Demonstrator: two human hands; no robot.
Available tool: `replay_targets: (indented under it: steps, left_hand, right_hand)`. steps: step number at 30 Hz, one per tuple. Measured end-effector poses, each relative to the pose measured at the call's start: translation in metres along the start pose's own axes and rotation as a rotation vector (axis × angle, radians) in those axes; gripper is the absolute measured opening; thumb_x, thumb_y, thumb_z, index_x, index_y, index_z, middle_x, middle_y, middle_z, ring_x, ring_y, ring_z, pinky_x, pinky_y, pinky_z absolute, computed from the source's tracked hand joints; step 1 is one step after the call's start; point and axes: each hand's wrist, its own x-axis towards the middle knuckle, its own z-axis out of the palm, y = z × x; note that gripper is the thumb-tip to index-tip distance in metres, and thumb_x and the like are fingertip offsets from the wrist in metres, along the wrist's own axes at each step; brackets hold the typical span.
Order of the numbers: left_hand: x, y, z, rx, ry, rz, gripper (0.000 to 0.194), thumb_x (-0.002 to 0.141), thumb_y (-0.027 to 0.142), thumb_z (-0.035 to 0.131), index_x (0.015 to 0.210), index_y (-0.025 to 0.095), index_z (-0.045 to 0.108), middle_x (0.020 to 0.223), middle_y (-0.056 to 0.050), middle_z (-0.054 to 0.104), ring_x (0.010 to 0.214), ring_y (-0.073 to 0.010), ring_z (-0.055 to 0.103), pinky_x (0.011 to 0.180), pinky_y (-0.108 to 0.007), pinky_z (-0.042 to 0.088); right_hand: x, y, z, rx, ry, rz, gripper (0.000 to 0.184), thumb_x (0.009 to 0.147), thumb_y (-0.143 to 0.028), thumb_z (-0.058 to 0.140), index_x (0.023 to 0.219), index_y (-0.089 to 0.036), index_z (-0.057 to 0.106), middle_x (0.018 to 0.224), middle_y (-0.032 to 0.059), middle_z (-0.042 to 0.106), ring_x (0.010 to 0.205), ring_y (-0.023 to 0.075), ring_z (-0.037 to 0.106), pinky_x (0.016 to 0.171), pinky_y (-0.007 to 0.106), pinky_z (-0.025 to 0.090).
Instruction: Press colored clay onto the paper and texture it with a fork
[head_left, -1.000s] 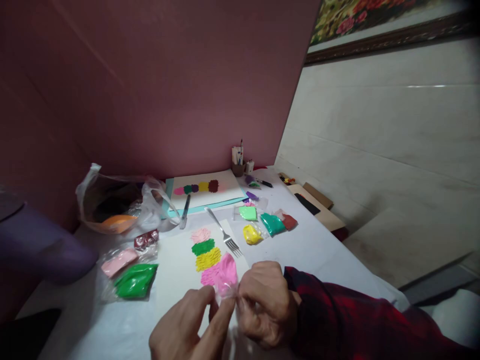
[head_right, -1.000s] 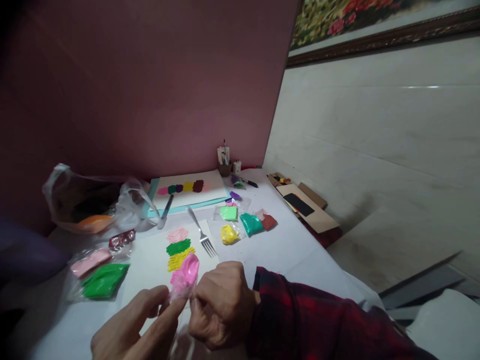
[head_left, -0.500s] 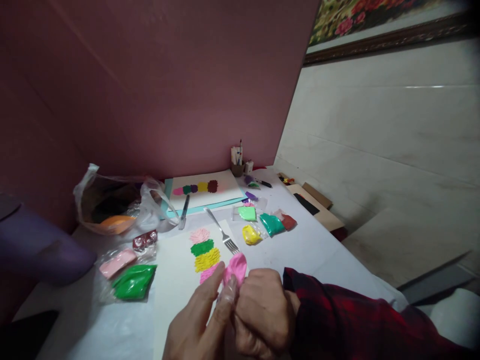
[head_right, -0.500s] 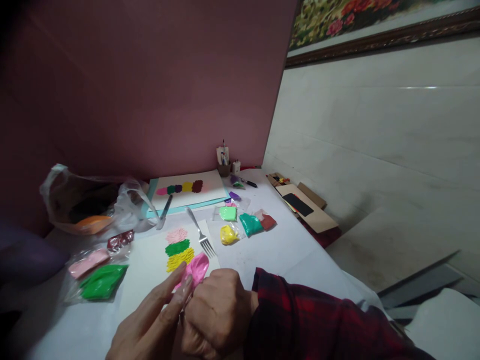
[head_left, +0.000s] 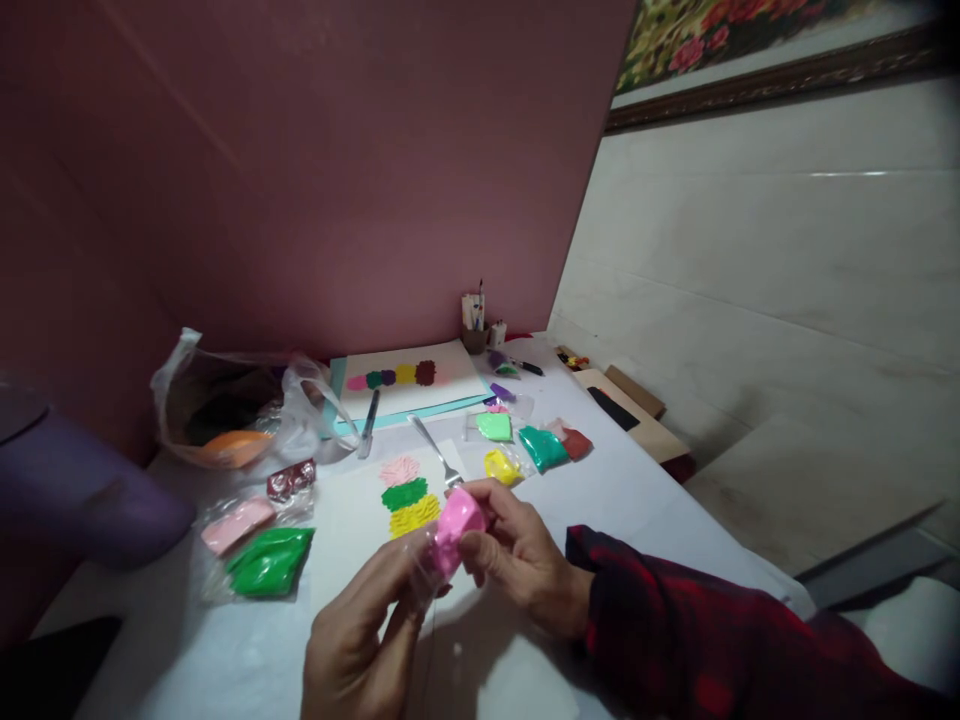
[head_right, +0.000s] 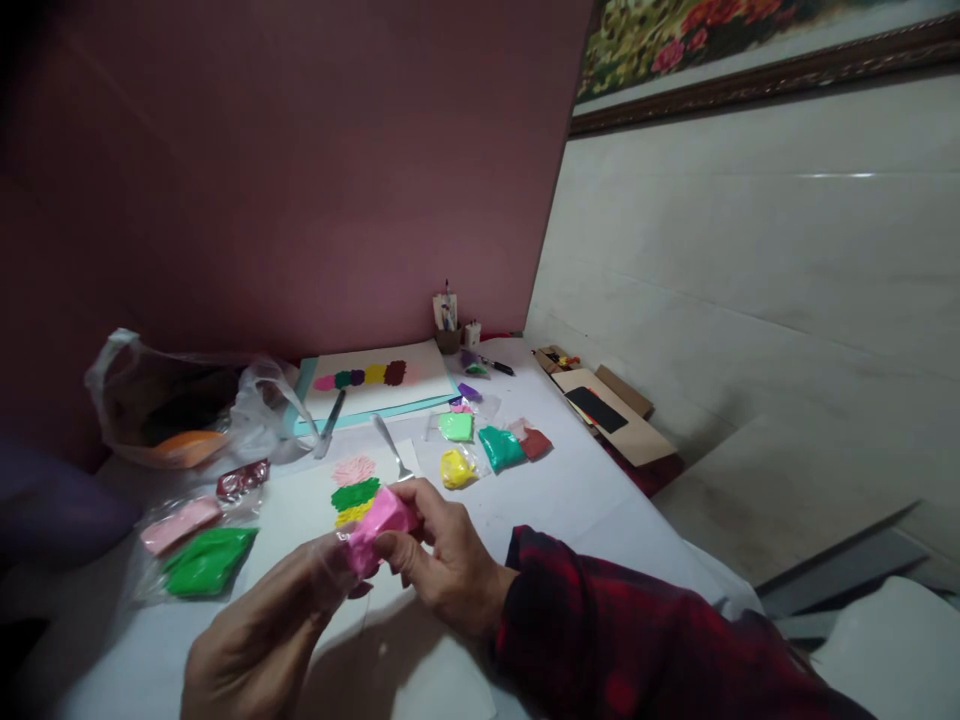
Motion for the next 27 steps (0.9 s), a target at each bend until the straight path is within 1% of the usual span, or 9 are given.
replay_targets:
  steps: [3,5,7,12,14,16,21,25,27]
  left_hand:
    - [0.003,-0.007,-0.003,0.033,-0.077,0.027,0.035,0.089,0.014,0.056,0.120,0.027,0.064,0.106,-0.003,0.071,0.085,-0.0129,0.069,0.071,-0.020,0.059]
    - [0.004,-0.009,-0.004,0.072,-0.079,0.061,0.036,0.089,0.015,0.058,0.122,0.028,0.062,0.111,-0.004,0.070,0.093,-0.0141,0.069,0.075,-0.020,0.058]
    - [0.005,-0.008,-0.005,0.108,-0.073,0.088,0.036,0.088,0.015,0.059,0.122,0.028,0.062,0.113,-0.003,0.070,0.092,-0.0137,0.069,0.075,-0.020,0.058]
    - [0.007,-0.003,-0.006,0.064,-0.129,0.079,0.036,0.090,0.016,0.056,0.124,0.028,0.060,0.110,-0.004,0.070,0.075,-0.0102,0.069,0.062,-0.017,0.058]
    - [0.009,-0.001,-0.005,0.054,-0.141,0.094,0.036,0.090,0.014,0.056,0.123,0.027,0.061,0.107,-0.005,0.071,0.077,-0.0108,0.069,0.062,-0.017,0.058]
    - [0.009,-0.002,-0.004,0.067,-0.145,0.114,0.035,0.090,0.013,0.056,0.122,0.026,0.062,0.104,-0.005,0.071,0.083,-0.0126,0.069,0.066,-0.018,0.058]
    - [0.006,-0.006,-0.002,0.048,-0.170,0.103,0.042,0.090,0.010,0.054,0.127,0.028,0.059,0.113,-0.007,0.067,0.097,-0.0152,0.067,0.076,-0.021,0.057]
    - [0.006,-0.005,-0.001,0.000,-0.187,0.082,0.044,0.090,0.009,0.053,0.127,0.031,0.058,0.116,-0.006,0.065,0.102,-0.0155,0.065,0.082,-0.023,0.057]
    - [0.006,-0.003,-0.001,-0.009,-0.190,0.065,0.040,0.089,0.009,0.054,0.123,0.031,0.060,0.111,-0.005,0.065,0.099,-0.0147,0.066,0.078,-0.022,0.057]
  right_hand:
    - [0.003,0.001,0.001,0.254,-0.039,0.184,0.035,0.088,-0.045,0.062,0.099,-0.014,0.050,0.072,-0.0010,0.054,0.052,0.0072,0.048,0.047,0.020,0.041]
    - [0.004,0.001,0.001,0.329,-0.061,0.228,0.036,0.084,-0.044,0.067,0.092,-0.014,0.050,0.071,-0.0009,0.055,0.051,0.0071,0.051,0.048,0.020,0.042]
    - [0.005,0.000,0.000,0.367,-0.072,0.245,0.036,0.082,-0.043,0.069,0.089,-0.014,0.050,0.070,-0.0010,0.056,0.050,0.0071,0.052,0.048,0.020,0.043]
    - [0.003,0.002,0.000,0.342,-0.082,0.220,0.037,0.083,-0.045,0.068,0.092,-0.013,0.051,0.071,-0.0003,0.057,0.053,0.0075,0.055,0.051,0.021,0.046]
    - [0.002,0.004,0.000,0.327,-0.097,0.202,0.043,0.084,-0.051,0.065,0.101,-0.014,0.050,0.069,-0.0016,0.056,0.052,0.0074,0.053,0.049,0.020,0.044]
    - [0.001,0.005,0.000,0.316,-0.101,0.212,0.045,0.087,-0.053,0.060,0.106,-0.015,0.049,0.061,-0.0049,0.051,0.046,0.0061,0.047,0.043,0.017,0.039]
    - [0.003,0.002,0.002,0.351,-0.078,0.295,0.035,0.089,-0.049,0.060,0.094,-0.015,0.052,0.053,-0.0087,0.042,0.039,0.0032,0.033,0.037,0.015,0.026]
    - [0.004,-0.005,0.004,0.279,-0.018,0.289,0.036,0.085,-0.048,0.066,0.085,-0.014,0.053,0.058,-0.0068,0.044,0.044,0.0030,0.032,0.040,0.016,0.023]
    - [0.003,-0.006,0.004,0.247,-0.010,0.303,0.037,0.084,-0.049,0.066,0.085,-0.014,0.054,0.059,-0.0062,0.045,0.046,0.0038,0.034,0.042,0.017,0.024]
